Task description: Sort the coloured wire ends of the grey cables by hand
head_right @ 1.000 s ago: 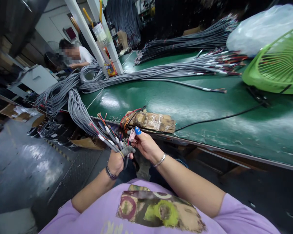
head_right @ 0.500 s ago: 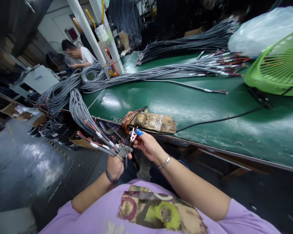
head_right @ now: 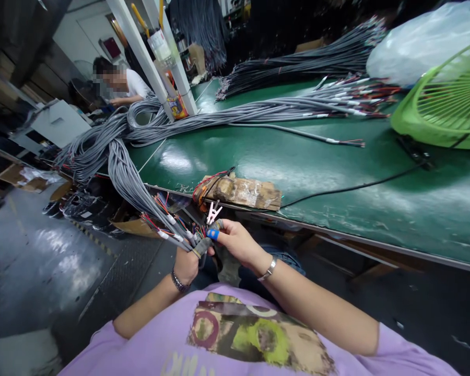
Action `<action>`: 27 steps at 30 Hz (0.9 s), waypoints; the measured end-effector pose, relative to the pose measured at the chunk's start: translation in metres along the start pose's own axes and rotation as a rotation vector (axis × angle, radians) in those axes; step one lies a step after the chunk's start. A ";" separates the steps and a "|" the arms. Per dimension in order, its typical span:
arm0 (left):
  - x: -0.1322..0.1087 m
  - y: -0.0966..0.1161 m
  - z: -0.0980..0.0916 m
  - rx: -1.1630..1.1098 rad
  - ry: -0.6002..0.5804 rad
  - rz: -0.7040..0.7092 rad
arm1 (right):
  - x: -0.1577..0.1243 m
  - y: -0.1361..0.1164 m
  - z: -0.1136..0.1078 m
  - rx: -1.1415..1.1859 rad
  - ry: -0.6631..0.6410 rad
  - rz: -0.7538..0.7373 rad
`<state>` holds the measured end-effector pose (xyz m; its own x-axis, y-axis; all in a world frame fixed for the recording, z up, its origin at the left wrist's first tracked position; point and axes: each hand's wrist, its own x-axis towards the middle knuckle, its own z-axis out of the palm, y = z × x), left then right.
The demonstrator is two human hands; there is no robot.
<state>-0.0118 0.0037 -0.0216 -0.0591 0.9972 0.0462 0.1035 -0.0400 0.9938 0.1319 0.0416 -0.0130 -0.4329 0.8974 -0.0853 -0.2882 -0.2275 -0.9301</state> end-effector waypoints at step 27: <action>-0.003 0.015 0.000 -0.200 0.141 -0.045 | 0.011 0.013 -0.007 0.444 0.093 0.222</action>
<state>-0.0105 -0.0002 -0.0066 -0.1991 0.9800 0.0012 -0.1005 -0.0217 0.9947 0.1289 0.0515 -0.0282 -0.4530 0.8342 -0.3144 -0.5422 -0.5378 -0.6456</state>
